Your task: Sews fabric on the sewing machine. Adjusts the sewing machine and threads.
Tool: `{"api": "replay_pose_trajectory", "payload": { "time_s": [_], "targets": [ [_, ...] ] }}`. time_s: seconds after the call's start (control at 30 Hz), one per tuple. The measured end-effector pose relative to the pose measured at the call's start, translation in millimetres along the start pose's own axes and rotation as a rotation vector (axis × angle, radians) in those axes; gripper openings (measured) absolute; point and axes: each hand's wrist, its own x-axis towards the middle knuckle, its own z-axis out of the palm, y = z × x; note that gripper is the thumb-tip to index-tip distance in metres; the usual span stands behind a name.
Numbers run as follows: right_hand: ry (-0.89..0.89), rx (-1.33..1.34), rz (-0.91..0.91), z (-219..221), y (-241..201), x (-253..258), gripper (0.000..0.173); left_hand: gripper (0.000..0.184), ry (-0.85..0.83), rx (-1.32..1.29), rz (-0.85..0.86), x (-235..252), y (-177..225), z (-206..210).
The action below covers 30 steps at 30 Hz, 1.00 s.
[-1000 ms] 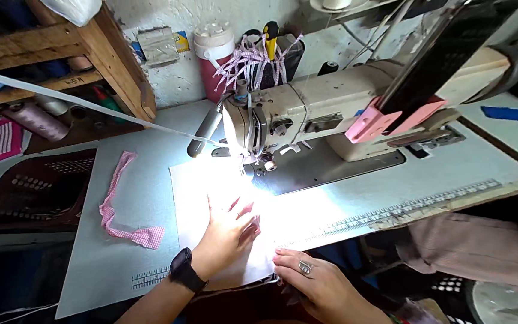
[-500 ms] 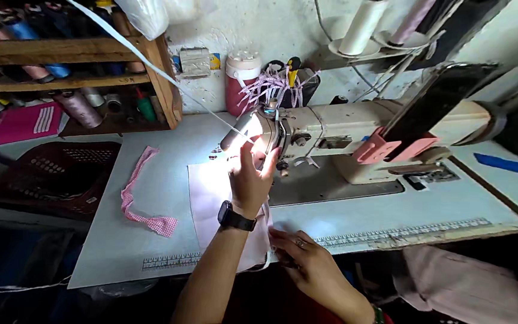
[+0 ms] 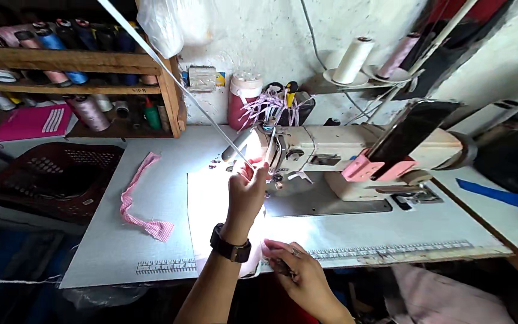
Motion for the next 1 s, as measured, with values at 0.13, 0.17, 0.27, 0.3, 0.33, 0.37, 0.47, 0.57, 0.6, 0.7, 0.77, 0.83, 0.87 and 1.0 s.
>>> {"api": "replay_pose_trajectory", "payload": {
  "time_s": [0.13,0.17,0.27,0.3,0.33,0.37,0.47,0.57,0.6,0.7,0.77,0.83,0.87,1.0],
  "targets": [
    [0.021,-0.026,-0.022,2.2,3.0,-1.2,0.021,0.044,-0.216,-0.304,-0.195,7.5,11.5,-15.6],
    [0.018,-0.027,-0.021,2.6,3.4,-1.7,0.021,0.046,-0.241,-0.336,-0.239,10.4,12.6,-18.6],
    [0.002,-0.011,-0.012,2.5,3.0,-1.0,0.021,0.040,-0.270,-0.249,-0.201,17.6,13.9,-18.3],
    [0.000,-0.005,-0.010,2.4,2.4,-0.8,0.021,0.036,-0.238,-0.175,-0.150,18.1,15.4,-14.2],
    [-0.001,0.001,-0.007,2.4,1.8,-1.1,0.021,0.031,-0.188,-0.095,-0.104,17.6,17.5,-9.0],
    [0.006,0.005,-0.002,2.8,1.3,-1.4,0.021,0.025,-0.137,-0.004,-0.061,16.4,19.6,-3.7],
    [0.029,-0.003,0.008,4.1,0.2,-2.0,0.020,0.020,-0.058,0.279,-0.025,12.8,23.4,5.5],
    [0.043,0.003,0.007,4.1,-0.1,-3.2,0.020,0.018,0.020,0.392,0.061,13.3,19.3,5.8],
    [0.048,0.005,0.005,4.3,0.2,-2.8,0.020,0.018,0.029,0.360,0.093,13.9,18.2,6.8],
    [0.051,0.003,0.006,5.1,0.3,-2.3,0.021,0.025,0.007,0.308,0.136,14.4,18.5,10.7],
    [0.051,0.012,-0.003,5.1,0.5,-2.8,0.021,0.025,-0.008,0.307,0.154,15.7,17.4,11.4],
    [0.055,0.019,-0.012,5.4,1.9,-3.1,0.020,0.025,-0.017,0.340,0.161,18.2,15.4,11.5],
    [0.060,0.017,-0.010,5.6,2.1,-3.6,0.020,0.026,-0.021,0.369,0.166,19.1,14.3,11.1],
    [0.076,-0.006,0.001,6.9,1.6,-4.7,0.020,0.028,0.011,0.430,0.205,13.8,11.5,8.8]
  ]
}}
